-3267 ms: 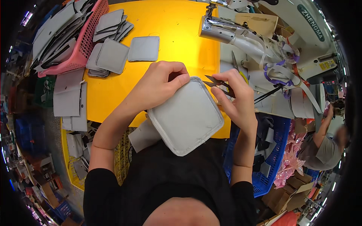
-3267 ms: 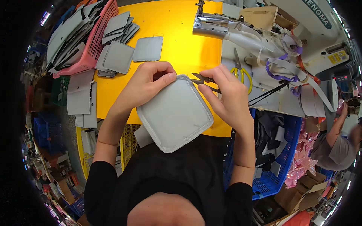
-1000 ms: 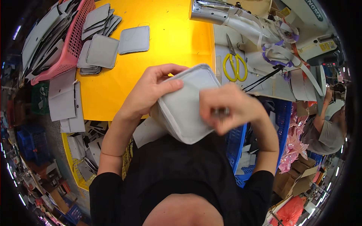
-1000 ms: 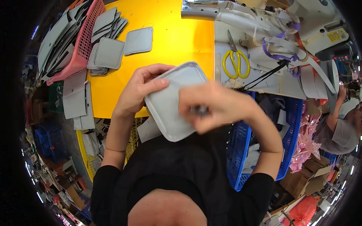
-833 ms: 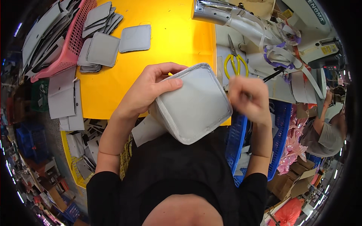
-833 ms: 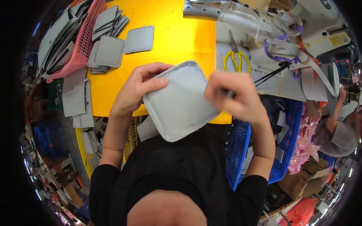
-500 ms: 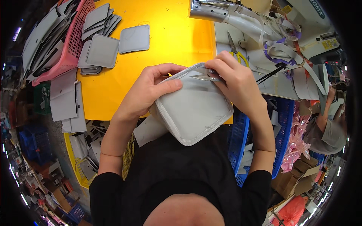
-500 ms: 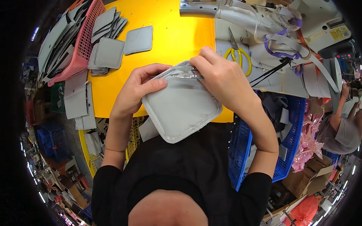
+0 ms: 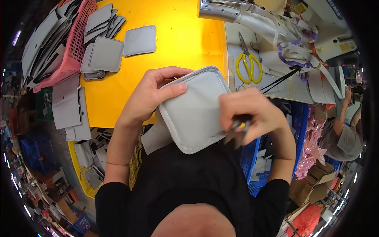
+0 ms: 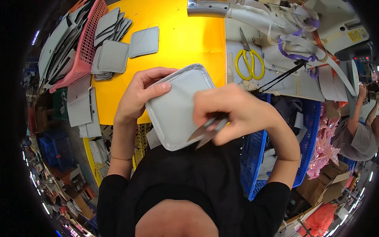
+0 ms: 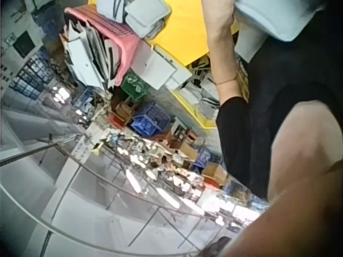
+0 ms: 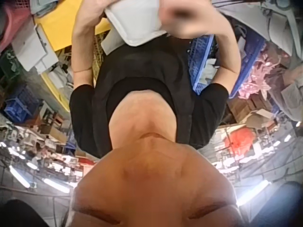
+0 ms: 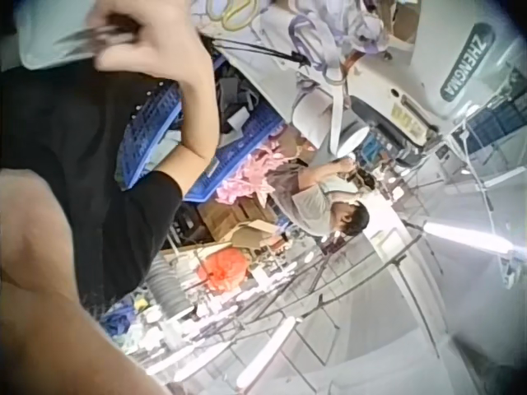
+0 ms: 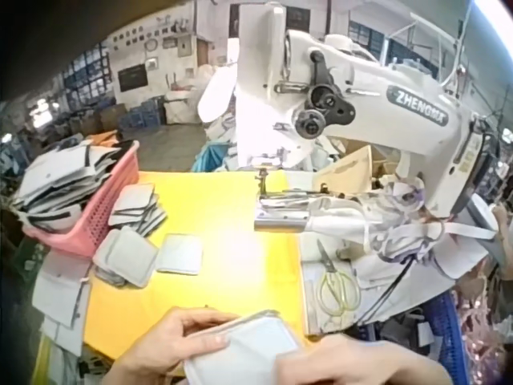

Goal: Assembling and sewing components of a grey leather pouch using a sewing machine and hand tools.

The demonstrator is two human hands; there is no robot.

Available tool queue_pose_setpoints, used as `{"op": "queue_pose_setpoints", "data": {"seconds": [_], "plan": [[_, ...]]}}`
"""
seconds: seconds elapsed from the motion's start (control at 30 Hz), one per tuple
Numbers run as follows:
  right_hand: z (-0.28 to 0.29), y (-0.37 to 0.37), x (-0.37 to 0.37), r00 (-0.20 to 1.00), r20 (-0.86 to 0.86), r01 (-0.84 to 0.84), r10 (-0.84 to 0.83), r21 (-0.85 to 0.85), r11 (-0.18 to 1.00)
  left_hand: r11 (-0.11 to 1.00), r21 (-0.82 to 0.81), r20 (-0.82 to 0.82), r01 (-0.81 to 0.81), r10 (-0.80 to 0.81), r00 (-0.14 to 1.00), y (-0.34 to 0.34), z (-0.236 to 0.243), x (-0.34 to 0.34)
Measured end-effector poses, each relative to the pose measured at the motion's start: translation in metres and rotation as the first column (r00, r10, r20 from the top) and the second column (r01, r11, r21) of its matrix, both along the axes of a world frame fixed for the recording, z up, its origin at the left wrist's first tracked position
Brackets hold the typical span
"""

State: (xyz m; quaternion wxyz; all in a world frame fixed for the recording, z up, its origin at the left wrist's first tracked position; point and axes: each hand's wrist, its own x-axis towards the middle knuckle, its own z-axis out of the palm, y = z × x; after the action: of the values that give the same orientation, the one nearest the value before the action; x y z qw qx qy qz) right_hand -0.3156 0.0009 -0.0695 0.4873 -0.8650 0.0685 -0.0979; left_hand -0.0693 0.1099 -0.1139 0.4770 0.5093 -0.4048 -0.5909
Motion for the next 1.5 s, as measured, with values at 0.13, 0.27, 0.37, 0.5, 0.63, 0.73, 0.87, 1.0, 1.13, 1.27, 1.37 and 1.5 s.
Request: {"op": "queue_pose_setpoints", "data": {"seconds": [0.13, 0.27, 0.37, 0.5, 0.63, 0.73, 0.87, 1.0, 1.13, 1.27, 1.37, 1.5], "plan": [[-0.003, 0.002, -0.013, 0.940, -0.050, 0.340, -0.338, 0.035, 0.940, 1.000, 0.009, 0.021, -0.010, 0.010, 1.000, 0.001, 0.001, 0.003], [-0.017, -0.004, -0.007, 0.855, 0.066, 0.502, -0.514, -0.352, 0.790, 1.000, 0.025, 0.011, 0.005, -0.005, 1.000, 0.001, 0.002, -0.001], [-0.020, -0.009, -0.002, 0.885, 0.149, 0.431, -0.441, -0.619, 0.657, 1.000, 0.027, 0.015, 0.008, -0.008, 1.000, 0.001, 0.003, -0.003], [-0.015, -0.012, -0.001, 0.906, 0.169, 0.390, -0.388, -0.690, 0.610, 1.000, 0.026, 0.028, 0.006, -0.007, 1.000, 0.003, 0.005, -0.005], [-0.017, -0.009, 0.000, 0.905, 0.178, 0.394, -0.386, -0.692, 0.605, 1.000, 0.020, 0.026, 0.004, -0.004, 1.000, 0.003, 0.005, -0.005], [-0.025, -0.006, 0.001, 0.899, 0.184, 0.406, -0.397, -0.686, 0.604, 1.000, 0.015, 0.018, 0.003, -0.004, 1.000, 0.003, 0.003, -0.005], [-0.037, -0.004, 0.006, 0.871, 0.263, 0.484, -0.414, -0.601, 0.636, 1.000, -0.020, 0.045, 0.009, -0.008, 0.999, 0.004, 0.001, -0.004], [-0.041, 0.007, 0.016, 0.780, 0.238, 0.620, -0.579, -0.164, 0.767, 0.999, 0.049, -0.027, -0.022, 0.023, 0.999, 0.003, -0.001, -0.003], [-0.033, 0.019, 0.017, 0.766, 0.144, 0.626, -0.626, 0.051, 0.778, 0.995, 0.055, -0.049, -0.078, 0.081, 0.995, 0.003, -0.003, -0.002], [-0.024, 0.028, 0.009, 0.765, 0.054, 0.630, -0.642, 0.148, 0.762, 0.994, 0.025, -0.053, -0.103, 0.104, 0.993, 0.006, -0.004, -0.001], [-0.018, 0.036, 0.000, 0.741, 0.040, 0.630, -0.670, 0.302, 0.715, 0.995, -0.059, 0.002, -0.085, 0.086, 0.996, 0.009, -0.003, -0.001], [-0.006, 0.053, -0.012, 0.877, 0.131, 0.467, -0.462, -0.001, 0.885, 0.991, 0.001, -0.022, -0.132, 0.132, 0.991, 0.013, 0.001, 0.000]]}}
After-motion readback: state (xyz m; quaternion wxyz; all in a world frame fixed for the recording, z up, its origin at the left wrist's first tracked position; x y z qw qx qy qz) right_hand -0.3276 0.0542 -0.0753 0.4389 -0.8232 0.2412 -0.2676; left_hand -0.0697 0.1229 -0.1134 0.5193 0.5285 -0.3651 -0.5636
